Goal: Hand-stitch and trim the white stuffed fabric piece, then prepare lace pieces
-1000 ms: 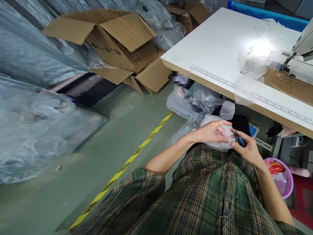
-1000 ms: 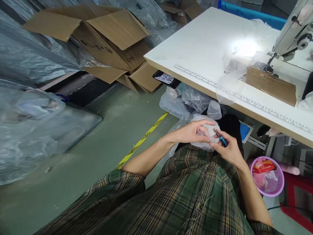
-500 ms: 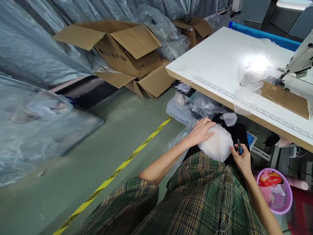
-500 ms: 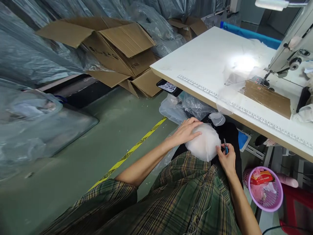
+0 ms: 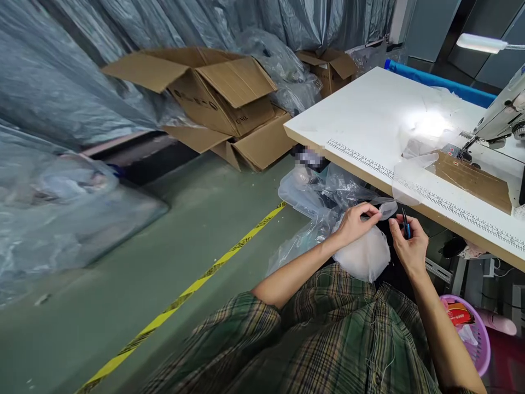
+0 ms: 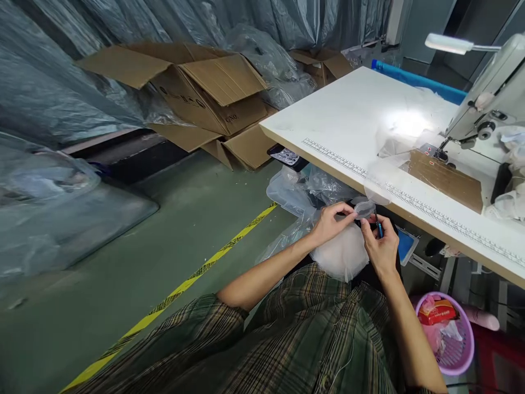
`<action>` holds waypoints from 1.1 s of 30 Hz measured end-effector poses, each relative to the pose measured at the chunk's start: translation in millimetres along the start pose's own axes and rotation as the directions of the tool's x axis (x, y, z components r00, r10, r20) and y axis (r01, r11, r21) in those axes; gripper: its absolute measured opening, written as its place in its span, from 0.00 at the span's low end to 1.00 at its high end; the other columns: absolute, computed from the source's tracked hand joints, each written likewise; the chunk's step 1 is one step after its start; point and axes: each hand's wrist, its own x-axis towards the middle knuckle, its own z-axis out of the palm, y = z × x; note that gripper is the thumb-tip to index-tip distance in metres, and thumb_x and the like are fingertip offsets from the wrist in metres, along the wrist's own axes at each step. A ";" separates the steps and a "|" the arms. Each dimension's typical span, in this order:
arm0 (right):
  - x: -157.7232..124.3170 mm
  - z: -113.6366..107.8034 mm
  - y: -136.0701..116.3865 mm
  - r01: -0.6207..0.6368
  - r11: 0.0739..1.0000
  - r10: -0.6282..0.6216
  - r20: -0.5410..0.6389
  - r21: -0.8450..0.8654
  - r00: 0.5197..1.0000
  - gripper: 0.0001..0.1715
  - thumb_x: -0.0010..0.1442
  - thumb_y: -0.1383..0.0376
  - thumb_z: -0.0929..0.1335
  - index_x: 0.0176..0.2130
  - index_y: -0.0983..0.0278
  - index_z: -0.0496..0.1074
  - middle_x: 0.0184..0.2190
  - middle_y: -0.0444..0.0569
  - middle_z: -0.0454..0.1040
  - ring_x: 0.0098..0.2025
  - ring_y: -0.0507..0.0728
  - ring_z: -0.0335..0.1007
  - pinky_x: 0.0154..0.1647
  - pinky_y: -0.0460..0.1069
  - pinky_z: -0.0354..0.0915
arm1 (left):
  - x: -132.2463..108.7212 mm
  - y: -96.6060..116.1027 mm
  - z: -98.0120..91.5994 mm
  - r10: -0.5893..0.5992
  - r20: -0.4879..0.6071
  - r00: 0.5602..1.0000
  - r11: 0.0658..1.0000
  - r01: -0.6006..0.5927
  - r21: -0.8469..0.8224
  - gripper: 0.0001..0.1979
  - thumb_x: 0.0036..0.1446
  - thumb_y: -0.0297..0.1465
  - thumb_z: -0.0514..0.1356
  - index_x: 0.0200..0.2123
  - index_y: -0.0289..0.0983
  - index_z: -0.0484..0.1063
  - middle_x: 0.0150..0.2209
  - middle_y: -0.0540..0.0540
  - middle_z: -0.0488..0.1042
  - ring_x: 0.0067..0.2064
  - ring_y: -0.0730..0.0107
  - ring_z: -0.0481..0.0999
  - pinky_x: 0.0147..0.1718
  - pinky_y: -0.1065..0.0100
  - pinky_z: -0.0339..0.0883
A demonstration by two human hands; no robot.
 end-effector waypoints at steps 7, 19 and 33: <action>-1.2 8.5 -24.2 -0.066 0.995 0.057 0.114 0.079 0.992 0.25 0.48 0.46 0.72 0.30 0.66 0.79 0.23 0.47 0.75 0.22 0.52 0.62 0.25 0.48 0.63 | -23.8 30.4 -25.9 0.520 0.007 0.854 0.798 -0.488 0.354 0.07 0.62 0.32 0.59 0.32 0.38 0.74 0.31 0.48 0.77 0.34 0.69 0.75 0.45 0.60 0.66; -49.6 -23.5 -47.0 0.047 0.988 -0.096 0.340 0.149 0.936 0.15 0.54 0.54 0.72 0.25 0.62 0.78 0.19 0.45 0.73 0.19 0.50 0.62 0.19 0.45 0.59 | -9.7 51.8 -46.2 0.178 0.457 0.871 0.916 0.023 -0.400 0.24 0.57 0.53 0.60 0.31 0.37 0.78 0.52 0.38 0.73 0.54 0.53 0.72 0.58 0.54 0.60; -32.0 -17.2 -13.8 -0.038 0.997 0.004 0.476 0.062 0.879 0.35 0.66 0.41 0.58 0.30 0.64 0.75 0.21 0.45 0.67 0.22 0.51 0.58 0.22 0.47 0.56 | -26.6 59.1 -62.5 -0.305 0.461 0.833 0.820 0.476 -0.317 0.17 0.52 0.43 0.69 0.34 0.33 0.80 0.36 0.44 0.81 0.39 0.66 0.77 0.40 0.67 0.68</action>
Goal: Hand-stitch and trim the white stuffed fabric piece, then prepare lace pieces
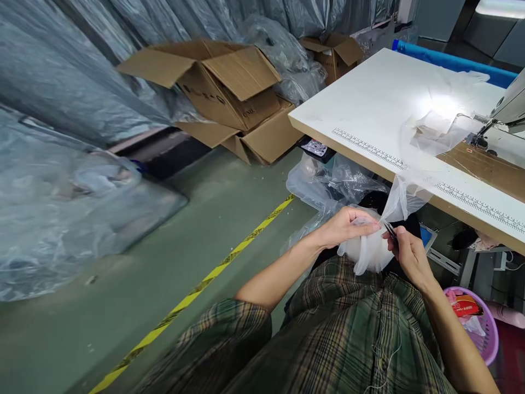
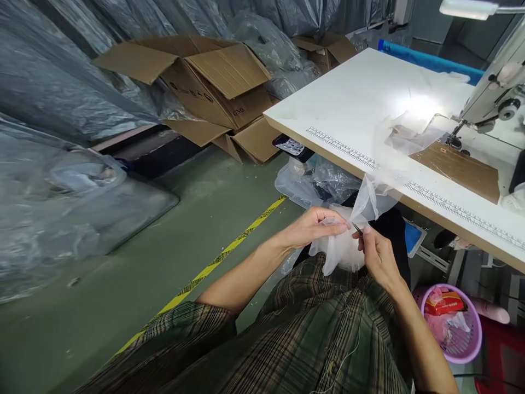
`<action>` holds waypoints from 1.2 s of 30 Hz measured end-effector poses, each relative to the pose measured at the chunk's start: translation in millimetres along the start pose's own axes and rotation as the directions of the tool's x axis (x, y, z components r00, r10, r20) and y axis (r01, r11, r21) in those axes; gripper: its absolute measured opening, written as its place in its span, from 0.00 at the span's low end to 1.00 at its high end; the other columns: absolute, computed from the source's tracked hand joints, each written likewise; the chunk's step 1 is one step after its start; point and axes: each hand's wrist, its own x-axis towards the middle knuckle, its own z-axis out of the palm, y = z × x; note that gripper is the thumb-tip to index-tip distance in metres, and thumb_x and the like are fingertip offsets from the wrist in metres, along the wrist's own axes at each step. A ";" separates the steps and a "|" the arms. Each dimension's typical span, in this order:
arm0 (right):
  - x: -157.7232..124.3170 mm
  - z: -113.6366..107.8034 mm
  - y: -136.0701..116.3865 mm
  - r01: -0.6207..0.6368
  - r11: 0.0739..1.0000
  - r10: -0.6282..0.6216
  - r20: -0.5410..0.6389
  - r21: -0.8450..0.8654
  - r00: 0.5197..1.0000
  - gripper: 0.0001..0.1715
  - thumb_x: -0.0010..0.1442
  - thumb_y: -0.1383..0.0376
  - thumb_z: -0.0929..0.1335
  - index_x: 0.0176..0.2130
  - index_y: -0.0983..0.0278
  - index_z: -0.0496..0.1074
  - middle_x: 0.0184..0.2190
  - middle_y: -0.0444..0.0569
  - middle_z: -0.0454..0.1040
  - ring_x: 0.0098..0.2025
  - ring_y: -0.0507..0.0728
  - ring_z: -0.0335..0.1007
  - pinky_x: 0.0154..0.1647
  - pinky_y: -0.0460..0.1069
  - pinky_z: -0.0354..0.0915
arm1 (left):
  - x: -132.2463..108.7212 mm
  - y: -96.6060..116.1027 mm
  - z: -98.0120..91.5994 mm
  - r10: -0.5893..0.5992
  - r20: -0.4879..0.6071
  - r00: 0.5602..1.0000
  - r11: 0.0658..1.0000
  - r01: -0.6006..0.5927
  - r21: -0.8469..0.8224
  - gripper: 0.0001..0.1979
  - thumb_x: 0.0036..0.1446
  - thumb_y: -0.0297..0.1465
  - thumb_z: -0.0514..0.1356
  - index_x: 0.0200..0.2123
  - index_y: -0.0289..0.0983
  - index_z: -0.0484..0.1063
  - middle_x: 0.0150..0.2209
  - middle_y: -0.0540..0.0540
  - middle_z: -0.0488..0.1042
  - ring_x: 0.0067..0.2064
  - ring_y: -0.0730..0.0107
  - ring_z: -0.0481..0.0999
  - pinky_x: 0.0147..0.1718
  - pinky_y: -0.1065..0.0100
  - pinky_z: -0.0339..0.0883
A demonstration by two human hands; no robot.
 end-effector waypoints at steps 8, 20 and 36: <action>15.2 5.0 -6.8 0.031 0.994 -0.029 0.025 -0.106 0.999 0.39 0.62 0.33 0.57 0.23 0.62 0.67 0.18 0.41 0.61 0.21 0.51 0.54 0.23 0.47 0.52 | -1.4 3.7 -1.3 0.044 0.040 0.998 0.994 -0.048 0.095 0.13 0.55 0.40 0.66 0.34 0.34 0.81 0.38 0.44 0.83 0.41 0.63 0.79 0.42 0.67 0.71; 4.0 6.3 -5.2 0.051 0.980 -0.058 -0.034 -0.190 0.998 0.36 0.65 0.38 0.56 0.27 0.61 0.70 0.19 0.43 0.64 0.22 0.53 0.58 0.24 0.47 0.56 | -0.8 5.2 1.7 -0.019 0.014 1.000 1.000 0.019 0.020 0.14 0.53 0.39 0.66 0.31 0.32 0.79 0.32 0.45 0.80 0.34 0.69 0.76 0.35 0.70 0.68; -1.8 14.1 9.3 -0.136 0.950 0.132 0.035 0.281 0.991 0.36 0.50 0.32 0.68 0.32 0.62 0.70 0.17 0.38 0.60 0.20 0.50 0.53 0.22 0.46 0.55 | -1.3 -2.9 8.9 -0.030 -0.008 1.000 0.986 0.028 -0.167 0.20 0.51 0.46 0.70 0.36 0.33 0.79 0.32 0.46 0.78 0.34 0.71 0.75 0.35 0.70 0.68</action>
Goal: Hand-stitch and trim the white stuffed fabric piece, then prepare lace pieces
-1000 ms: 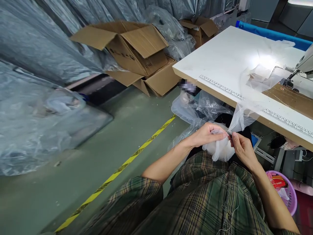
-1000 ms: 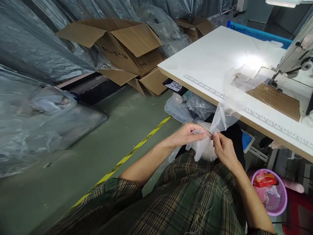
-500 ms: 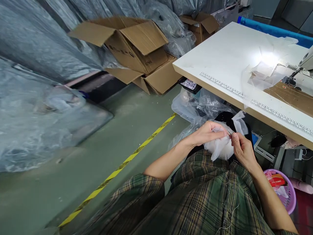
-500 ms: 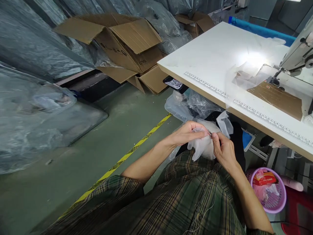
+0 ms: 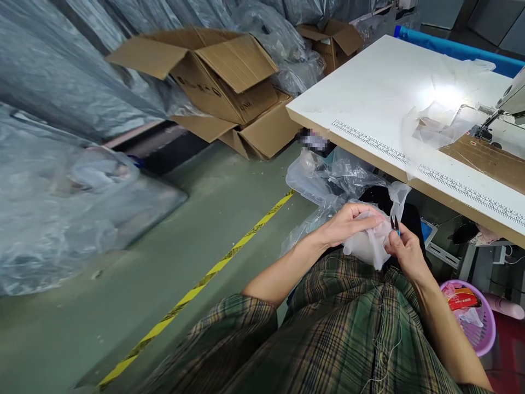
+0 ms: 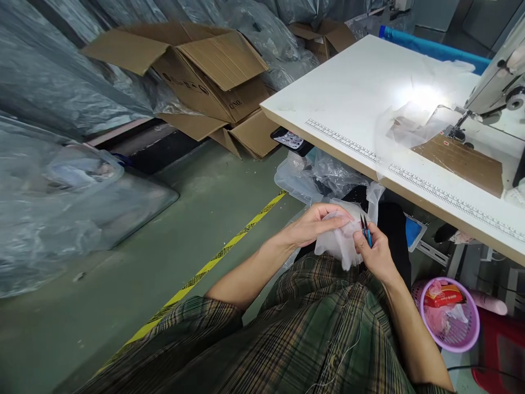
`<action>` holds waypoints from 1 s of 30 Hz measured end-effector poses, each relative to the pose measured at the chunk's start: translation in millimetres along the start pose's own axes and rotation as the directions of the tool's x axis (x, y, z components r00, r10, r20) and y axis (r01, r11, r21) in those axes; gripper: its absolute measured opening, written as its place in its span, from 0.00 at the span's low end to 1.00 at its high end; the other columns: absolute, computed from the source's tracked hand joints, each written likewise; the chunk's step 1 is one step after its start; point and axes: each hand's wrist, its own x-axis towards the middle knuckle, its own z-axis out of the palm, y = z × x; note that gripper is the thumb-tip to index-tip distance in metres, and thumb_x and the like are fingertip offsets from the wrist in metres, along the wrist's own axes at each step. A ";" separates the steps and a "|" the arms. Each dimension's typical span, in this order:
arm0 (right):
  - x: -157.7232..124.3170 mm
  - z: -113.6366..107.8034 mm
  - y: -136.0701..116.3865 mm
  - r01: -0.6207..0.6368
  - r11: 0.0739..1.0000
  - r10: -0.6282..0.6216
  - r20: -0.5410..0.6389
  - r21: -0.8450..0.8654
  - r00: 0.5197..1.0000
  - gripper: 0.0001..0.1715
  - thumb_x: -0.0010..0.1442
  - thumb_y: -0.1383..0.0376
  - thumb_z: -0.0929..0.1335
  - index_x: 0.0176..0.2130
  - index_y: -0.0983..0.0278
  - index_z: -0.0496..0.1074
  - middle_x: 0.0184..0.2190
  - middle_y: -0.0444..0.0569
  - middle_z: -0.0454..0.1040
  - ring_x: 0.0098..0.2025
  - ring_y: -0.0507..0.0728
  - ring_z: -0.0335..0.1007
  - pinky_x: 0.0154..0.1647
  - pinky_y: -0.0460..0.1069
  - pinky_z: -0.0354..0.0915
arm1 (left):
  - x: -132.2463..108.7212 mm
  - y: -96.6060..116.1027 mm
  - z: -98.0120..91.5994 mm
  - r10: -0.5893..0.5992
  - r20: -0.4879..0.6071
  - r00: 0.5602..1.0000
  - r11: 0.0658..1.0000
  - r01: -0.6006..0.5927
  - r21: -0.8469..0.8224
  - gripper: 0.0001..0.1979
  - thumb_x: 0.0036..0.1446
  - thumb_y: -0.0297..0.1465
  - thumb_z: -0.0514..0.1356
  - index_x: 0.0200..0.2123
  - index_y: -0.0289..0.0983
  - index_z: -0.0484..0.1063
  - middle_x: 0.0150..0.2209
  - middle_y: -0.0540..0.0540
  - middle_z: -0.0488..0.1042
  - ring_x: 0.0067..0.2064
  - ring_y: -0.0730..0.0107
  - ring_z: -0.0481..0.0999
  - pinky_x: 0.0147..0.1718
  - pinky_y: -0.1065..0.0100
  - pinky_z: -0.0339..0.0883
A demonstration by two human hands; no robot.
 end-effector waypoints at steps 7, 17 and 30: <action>-3.1 -9.0 -14.2 0.056 0.998 -0.058 -0.134 -0.021 0.989 0.24 0.51 0.45 0.74 0.28 0.63 0.74 0.20 0.42 0.68 0.20 0.49 0.53 0.21 0.46 0.54 | -3.4 3.1 -4.8 -0.086 0.130 0.988 0.978 0.108 -0.180 0.29 0.46 0.56 0.69 0.26 0.32 0.79 0.45 0.38 0.80 0.42 0.62 0.78 0.39 0.66 0.71; -4.9 -24.3 -47.6 0.226 0.915 -0.214 0.073 -0.333 0.974 0.14 0.57 0.55 0.73 0.38 0.62 0.75 0.31 0.47 0.78 0.31 0.54 0.71 0.33 0.48 0.67 | 27.1 24.2 -4.9 -0.236 0.413 0.879 0.965 0.261 -0.004 0.24 0.45 0.44 0.74 0.35 0.31 0.77 0.30 0.48 0.75 0.29 0.77 0.72 0.29 0.72 0.64; 0.6 -27.9 -40.1 0.152 0.924 -0.187 -0.069 -0.351 0.980 0.19 0.54 0.50 0.72 0.33 0.65 0.78 0.25 0.47 0.75 0.23 0.51 0.62 0.23 0.45 0.59 | 18.5 38.8 -9.9 0.034 0.218 0.975 0.943 -0.104 0.317 0.10 0.51 0.34 0.70 0.34 0.33 0.81 0.32 0.47 0.77 0.32 0.76 0.72 0.32 0.73 0.66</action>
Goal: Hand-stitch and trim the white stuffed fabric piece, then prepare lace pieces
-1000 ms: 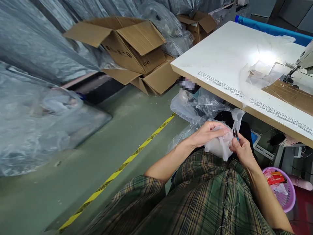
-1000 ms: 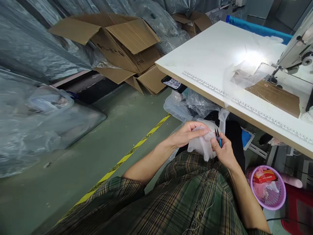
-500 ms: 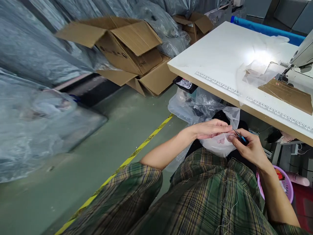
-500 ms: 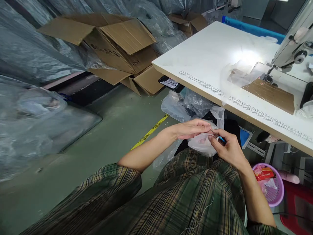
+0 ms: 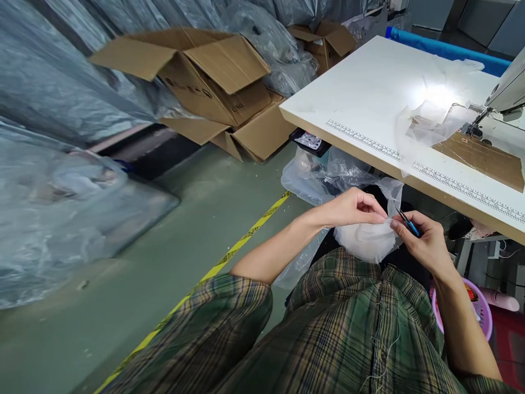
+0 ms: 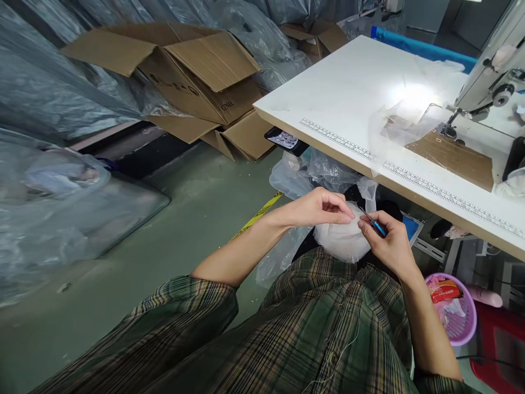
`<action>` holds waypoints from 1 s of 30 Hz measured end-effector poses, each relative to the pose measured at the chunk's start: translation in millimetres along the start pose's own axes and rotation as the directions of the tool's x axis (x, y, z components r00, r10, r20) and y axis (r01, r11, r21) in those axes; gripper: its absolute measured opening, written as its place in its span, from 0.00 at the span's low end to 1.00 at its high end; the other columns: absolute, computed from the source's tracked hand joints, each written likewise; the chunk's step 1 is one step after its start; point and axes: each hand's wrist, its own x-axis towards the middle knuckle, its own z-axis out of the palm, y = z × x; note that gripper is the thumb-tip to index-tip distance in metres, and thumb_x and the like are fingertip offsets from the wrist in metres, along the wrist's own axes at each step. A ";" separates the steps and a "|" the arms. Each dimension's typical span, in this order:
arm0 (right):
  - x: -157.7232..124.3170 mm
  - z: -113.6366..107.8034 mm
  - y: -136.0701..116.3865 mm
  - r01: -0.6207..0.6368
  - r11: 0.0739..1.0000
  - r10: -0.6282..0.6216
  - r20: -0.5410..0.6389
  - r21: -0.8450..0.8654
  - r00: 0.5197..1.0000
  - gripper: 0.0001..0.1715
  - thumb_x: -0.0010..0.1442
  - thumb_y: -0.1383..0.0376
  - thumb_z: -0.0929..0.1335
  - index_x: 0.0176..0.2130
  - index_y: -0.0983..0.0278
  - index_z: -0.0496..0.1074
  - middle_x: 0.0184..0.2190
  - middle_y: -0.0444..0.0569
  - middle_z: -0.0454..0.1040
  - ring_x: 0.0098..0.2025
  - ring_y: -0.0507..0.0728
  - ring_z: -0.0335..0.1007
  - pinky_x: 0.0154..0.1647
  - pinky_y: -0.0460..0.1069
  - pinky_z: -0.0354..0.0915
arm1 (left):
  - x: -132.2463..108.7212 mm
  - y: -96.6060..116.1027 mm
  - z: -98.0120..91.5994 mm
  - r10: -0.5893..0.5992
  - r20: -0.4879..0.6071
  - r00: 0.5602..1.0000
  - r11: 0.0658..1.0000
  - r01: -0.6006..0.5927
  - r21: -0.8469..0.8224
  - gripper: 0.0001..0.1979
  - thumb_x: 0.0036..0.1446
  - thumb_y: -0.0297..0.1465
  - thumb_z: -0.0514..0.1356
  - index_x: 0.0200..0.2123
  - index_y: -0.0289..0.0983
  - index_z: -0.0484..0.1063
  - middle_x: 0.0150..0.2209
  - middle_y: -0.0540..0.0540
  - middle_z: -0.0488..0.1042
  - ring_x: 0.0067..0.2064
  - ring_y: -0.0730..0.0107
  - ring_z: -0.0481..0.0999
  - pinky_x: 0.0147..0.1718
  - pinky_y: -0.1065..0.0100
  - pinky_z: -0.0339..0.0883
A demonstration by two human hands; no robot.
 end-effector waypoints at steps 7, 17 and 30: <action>1.7 3.7 -0.1 0.035 0.999 -0.034 -0.013 0.036 0.999 0.18 0.58 0.51 0.70 0.30 0.64 0.76 0.24 0.46 0.75 0.25 0.51 0.65 0.25 0.45 0.61 | 1.8 -7.9 12.6 -0.026 -0.005 1.000 0.985 0.025 -0.173 0.12 0.54 0.34 0.69 0.35 0.31 0.74 0.33 0.46 0.78 0.33 0.74 0.76 0.36 0.70 0.70; -1.5 6.0 0.5 0.005 0.994 -0.005 -0.004 0.107 1.000 0.21 0.58 0.47 0.71 0.32 0.62 0.73 0.22 0.44 0.72 0.24 0.52 0.64 0.27 0.46 0.63 | 2.1 -7.0 12.0 -0.028 0.020 0.999 0.994 0.030 -0.101 0.12 0.53 0.34 0.69 0.39 0.34 0.82 0.40 0.43 0.83 0.41 0.68 0.79 0.44 0.67 0.71; -21.4 4.9 5.7 0.066 0.982 -0.058 0.051 -0.176 0.997 0.36 0.69 0.41 0.55 0.28 0.62 0.73 0.20 0.45 0.67 0.23 0.53 0.62 0.26 0.47 0.58 | -4.0 1.1 15.8 -0.061 0.030 0.998 0.998 0.060 0.026 0.09 0.56 0.34 0.64 0.32 0.33 0.79 0.34 0.45 0.79 0.38 0.70 0.74 0.40 0.68 0.67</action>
